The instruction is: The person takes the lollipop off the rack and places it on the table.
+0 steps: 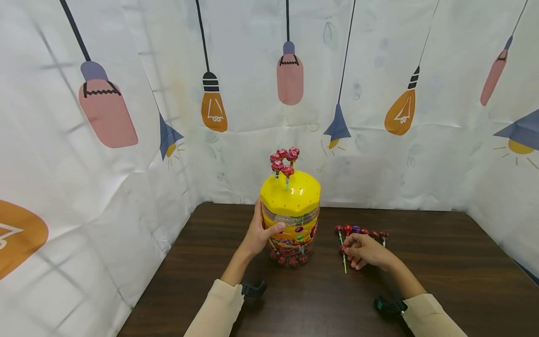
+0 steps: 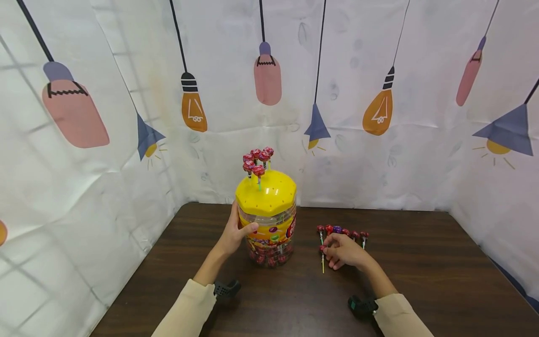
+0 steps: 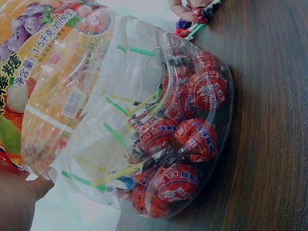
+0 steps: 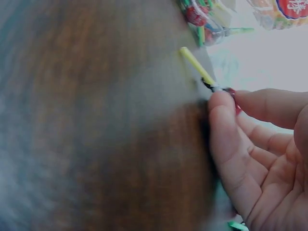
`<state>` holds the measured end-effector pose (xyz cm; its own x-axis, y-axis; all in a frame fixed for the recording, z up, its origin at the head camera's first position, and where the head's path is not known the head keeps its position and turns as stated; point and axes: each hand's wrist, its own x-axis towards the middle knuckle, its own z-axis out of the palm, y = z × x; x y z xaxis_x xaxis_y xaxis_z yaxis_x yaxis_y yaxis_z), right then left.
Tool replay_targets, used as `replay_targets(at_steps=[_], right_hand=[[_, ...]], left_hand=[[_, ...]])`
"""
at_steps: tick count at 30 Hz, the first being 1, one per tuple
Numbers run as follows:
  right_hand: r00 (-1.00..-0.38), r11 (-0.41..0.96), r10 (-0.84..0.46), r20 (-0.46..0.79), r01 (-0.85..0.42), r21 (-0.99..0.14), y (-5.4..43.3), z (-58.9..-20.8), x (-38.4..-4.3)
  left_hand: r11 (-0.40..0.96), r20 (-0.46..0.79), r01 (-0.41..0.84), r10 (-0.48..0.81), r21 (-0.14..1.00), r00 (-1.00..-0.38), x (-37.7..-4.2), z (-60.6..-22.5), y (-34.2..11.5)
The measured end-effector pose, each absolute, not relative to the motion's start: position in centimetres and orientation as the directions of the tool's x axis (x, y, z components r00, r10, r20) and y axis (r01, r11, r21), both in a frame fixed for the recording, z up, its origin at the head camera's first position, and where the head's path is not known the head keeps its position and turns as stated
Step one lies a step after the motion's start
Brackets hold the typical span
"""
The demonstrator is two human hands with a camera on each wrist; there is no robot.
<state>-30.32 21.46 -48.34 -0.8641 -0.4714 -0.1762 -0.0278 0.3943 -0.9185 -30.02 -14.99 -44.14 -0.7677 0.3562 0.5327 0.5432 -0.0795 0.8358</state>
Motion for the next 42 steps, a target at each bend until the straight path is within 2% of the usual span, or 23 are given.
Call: replay_targets(at_steps=[6,10,15,20,29,33,42], right_hand=[[-0.871,0.419,-0.455,-0.187,-0.024,-0.908,21.8,-47.0,-30.1],[-0.873,0.418,-0.474,-0.117,-0.105,-0.903,22.1,-45.2,-29.7],[-0.87,0.34,-0.488,0.078,-0.271,-0.901,21.9,-42.7,-28.9],[-0.857,0.223,-0.418,0.3,-0.418,-0.881,20.4,-40.4,-27.5],[-0.794,-0.006,-0.295,0.532,-0.555,-0.832,15.4,-35.5,-26.5],[-0.767,-0.024,-0.29,0.572,-0.591,-0.806,13.2,-33.1,-26.8],[-0.734,0.04,-0.341,0.587,-0.635,-0.771,9.6,-29.7,-28.2]], left_hand=[[-0.08,0.534,0.544,0.354,0.835,-0.768,-30.0,-44.1,-15.0],[-0.074,0.533,0.544,0.349,0.836,-0.771,-30.0,-44.1,-15.0],[-0.064,0.522,0.536,0.348,0.842,-0.779,-29.8,-44.1,-14.9],[-0.068,0.515,0.527,0.35,0.847,-0.782,-29.7,-44.1,-14.8],[-0.056,0.51,0.525,0.342,0.849,-0.789,-29.6,-44.1,-14.9],[-0.058,0.509,0.523,0.343,0.85,-0.789,-29.5,-44.1,-14.9],[-0.045,0.493,0.509,0.337,0.86,-0.802,-29.5,-44.1,-15.1]])
